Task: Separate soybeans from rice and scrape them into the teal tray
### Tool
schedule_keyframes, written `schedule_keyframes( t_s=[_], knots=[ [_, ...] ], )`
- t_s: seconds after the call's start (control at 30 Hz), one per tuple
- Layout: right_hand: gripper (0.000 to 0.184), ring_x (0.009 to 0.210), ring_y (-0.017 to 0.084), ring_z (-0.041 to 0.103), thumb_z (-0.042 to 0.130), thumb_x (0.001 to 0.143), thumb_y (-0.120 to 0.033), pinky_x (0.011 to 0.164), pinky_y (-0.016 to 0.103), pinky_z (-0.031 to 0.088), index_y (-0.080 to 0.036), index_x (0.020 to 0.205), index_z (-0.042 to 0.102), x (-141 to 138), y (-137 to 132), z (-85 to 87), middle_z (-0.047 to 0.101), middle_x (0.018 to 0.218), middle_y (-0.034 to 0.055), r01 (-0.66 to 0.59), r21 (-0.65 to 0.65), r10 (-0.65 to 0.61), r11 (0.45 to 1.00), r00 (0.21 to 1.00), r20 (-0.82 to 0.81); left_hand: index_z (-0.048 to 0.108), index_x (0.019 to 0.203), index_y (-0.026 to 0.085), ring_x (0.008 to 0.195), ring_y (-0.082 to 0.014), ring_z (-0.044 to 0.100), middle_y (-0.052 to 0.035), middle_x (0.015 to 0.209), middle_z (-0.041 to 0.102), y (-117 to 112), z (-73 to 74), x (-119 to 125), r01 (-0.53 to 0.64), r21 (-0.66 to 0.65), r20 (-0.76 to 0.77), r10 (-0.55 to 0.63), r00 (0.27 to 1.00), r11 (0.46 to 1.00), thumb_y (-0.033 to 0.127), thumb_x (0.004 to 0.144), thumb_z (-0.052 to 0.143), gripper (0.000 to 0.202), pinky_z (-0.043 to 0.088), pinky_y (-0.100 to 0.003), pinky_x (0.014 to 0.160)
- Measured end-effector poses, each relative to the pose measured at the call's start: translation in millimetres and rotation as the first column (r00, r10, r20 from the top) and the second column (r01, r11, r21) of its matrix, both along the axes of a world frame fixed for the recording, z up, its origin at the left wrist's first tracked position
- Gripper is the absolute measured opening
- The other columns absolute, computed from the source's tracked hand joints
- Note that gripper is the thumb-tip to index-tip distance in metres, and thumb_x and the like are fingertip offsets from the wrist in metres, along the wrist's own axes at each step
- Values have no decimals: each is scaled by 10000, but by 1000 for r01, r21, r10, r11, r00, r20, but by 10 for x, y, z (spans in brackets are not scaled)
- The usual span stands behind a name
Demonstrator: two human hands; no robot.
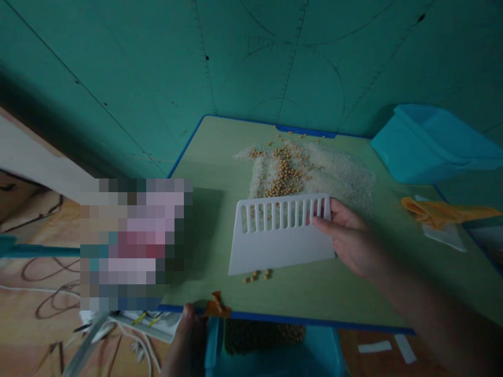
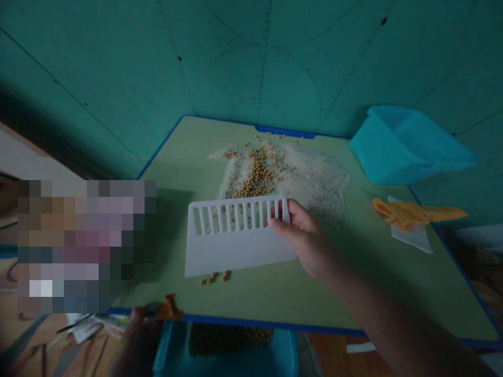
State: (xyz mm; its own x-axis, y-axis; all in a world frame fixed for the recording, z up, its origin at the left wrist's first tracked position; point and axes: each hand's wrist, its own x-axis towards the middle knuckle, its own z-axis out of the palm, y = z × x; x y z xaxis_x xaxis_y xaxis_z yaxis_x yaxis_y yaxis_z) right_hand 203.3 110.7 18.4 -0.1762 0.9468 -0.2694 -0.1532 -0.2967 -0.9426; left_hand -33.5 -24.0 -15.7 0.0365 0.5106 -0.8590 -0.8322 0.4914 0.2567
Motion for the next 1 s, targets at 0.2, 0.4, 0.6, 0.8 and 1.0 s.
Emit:
schedule_keyframes(
  t_s=[0.2, 0.4, 0.6, 0.8, 1.0],
  knots=[
    [145, 741, 141, 584, 601, 751, -214, 708, 288, 448, -235, 893, 575, 17, -77, -19, 627, 804, -12, -69, -5, 69, 998, 997, -47, 729, 815, 212, 838, -309, 675, -53, 785, 765, 35, 26, 53, -74, 66, 33, 72, 997, 995, 354, 642, 701, 226, 525, -395, 766],
    [130, 621, 146, 555, 541, 729, -187, 592, 282, 434, -233, 850, 538, 81, -139, -54, 597, 705, -20, -110, -66, 111, 992, 994, 15, 712, 843, 238, 607, -240, 682, -8, 679, 752, -36, -135, -57, -78, 77, -13, 79, 997, 994, 284, 568, 769, 285, 550, -319, 583],
    [81, 522, 111, 468, 540, 709, -179, 474, 228, 368, -228, 718, 476, 118, -213, -94, 511, 633, -41, -135, -49, 137, 990, 990, 39, 672, 557, 219, 348, -167, 577, 12, 410, 639, -59, -168, -94, 24, 178, -120, -2, 993, 984, 302, 618, 732, 120, 468, -229, 345],
    [146, 481, 87, 404, 557, 692, -185, 432, 205, 320, -210, 644, 421, 155, -204, -38, 464, 599, -43, -291, -39, 294, 956, 952, 85, 717, 698, 240, 353, -150, 570, 25, 476, 668, 6, -78, -19, -87, 74, -114, 95, 989, 993, 254, 483, 807, 233, 493, -222, 379],
    [136, 469, 88, 455, 641, 641, -235, 411, 197, 359, -209, 678, 513, 286, -139, 110, 513, 566, -42, -419, -150, 444, 895, 870, 216, 719, 745, 224, 378, -171, 597, 7, 559, 717, 43, -55, 19, -143, -11, -59, 142, 988, 990, 228, 396, 825, 365, 557, -287, 522]
  ],
)
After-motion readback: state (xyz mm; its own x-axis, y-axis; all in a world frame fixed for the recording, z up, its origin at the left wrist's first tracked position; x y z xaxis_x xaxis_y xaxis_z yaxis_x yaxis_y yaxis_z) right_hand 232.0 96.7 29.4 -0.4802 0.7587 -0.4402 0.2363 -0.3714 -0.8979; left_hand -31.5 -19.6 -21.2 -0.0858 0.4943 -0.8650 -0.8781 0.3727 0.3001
